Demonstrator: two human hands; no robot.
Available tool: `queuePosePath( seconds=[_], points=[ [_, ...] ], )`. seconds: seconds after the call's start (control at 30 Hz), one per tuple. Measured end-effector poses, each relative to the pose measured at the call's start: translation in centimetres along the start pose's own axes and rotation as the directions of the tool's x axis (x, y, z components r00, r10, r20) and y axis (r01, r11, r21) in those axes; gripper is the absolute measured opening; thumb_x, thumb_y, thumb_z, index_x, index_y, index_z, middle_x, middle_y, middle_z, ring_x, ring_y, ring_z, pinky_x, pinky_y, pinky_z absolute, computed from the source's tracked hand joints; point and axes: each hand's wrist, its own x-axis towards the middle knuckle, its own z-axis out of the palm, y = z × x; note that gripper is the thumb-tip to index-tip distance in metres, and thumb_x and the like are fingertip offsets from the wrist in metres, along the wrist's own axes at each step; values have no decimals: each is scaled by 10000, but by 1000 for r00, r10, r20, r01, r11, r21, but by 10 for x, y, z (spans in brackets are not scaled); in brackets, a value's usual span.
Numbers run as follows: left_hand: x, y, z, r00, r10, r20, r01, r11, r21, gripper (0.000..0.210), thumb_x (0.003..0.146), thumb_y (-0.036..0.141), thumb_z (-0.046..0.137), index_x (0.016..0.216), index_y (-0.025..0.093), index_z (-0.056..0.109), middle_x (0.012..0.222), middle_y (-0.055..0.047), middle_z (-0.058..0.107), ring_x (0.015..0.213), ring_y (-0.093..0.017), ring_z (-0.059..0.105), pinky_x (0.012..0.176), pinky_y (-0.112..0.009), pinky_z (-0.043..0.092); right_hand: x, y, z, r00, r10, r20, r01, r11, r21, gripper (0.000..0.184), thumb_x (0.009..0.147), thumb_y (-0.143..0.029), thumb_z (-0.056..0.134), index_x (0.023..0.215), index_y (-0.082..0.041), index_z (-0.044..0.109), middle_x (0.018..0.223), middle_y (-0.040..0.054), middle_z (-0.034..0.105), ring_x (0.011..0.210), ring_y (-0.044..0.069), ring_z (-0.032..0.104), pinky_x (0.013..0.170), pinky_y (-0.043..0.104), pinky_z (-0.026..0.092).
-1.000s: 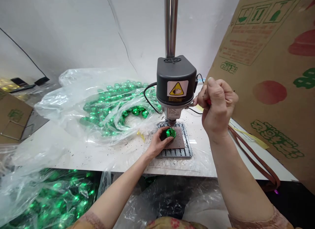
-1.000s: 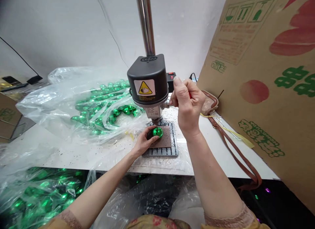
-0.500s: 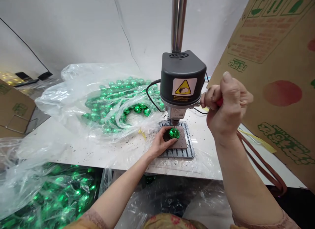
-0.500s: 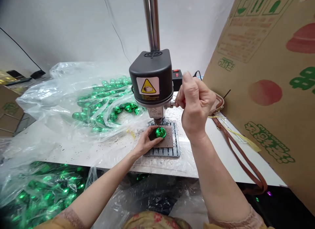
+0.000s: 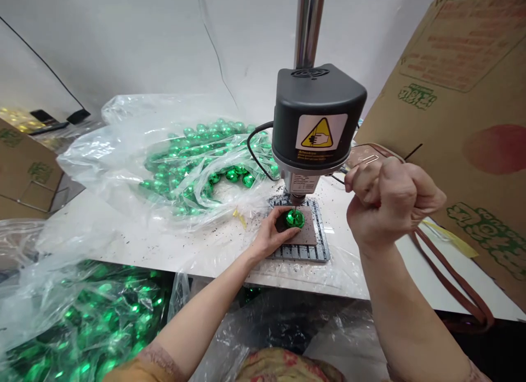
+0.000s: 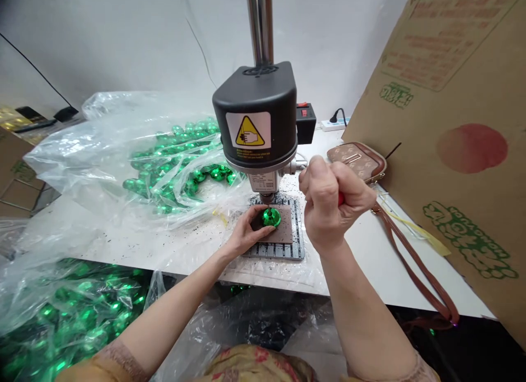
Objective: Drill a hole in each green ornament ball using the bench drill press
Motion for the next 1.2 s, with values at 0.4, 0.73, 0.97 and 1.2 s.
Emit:
queuePosePath(
  seconds=[0.4, 0.73, 0.97, 1.2],
  points=[
    [0, 1, 1, 1000, 21, -9, -21, 1000, -8, 502, 835, 417, 802, 1255, 217, 615, 1216, -87, 703, 1135, -251, 657, 1025, -397, 523, -7, 11, -4, 983, -180, 34, 178, 982, 59, 464, 811, -55, 491, 545, -178, 132, 463, -72, 114, 373, 30, 195, 420, 255, 249],
    [0, -1, 2, 1000, 21, -19, -21, 1000, -17, 507, 834, 416, 803, 1257, 218, 609, 1218, -86, 704, 1144, -251, 657, 1025, -392, 524, -15, 18, -9, 966, -251, 59, 248, 967, 56, 437, 814, -99, 511, 594, -166, 139, 471, -68, 178, 400, 32, 153, 431, 262, 258],
    [0, 0, 2, 999, 36, -17, -37, 999, -8, 490, 844, 426, 792, 1247, 219, 605, 1226, -86, 696, 1150, -249, 649, 1036, -395, 511, -19, 23, -14, 960, -275, 56, 273, 961, 37, 458, 817, -129, 518, 576, -171, 130, 462, -67, 152, 392, 32, 132, 428, 269, 253],
    [-1, 2, 3, 998, 48, -28, -48, 999, -10, 498, 830, 433, 806, 1234, 220, 609, 1213, -86, 706, 1135, -248, 662, 1017, -403, 527, -23, 26, -16, 956, -288, 64, 283, 956, 77, 477, 823, -166, 558, 552, -170, 166, 425, -75, 172, 352, 35, 175, 417, 268, 288]
  ],
)
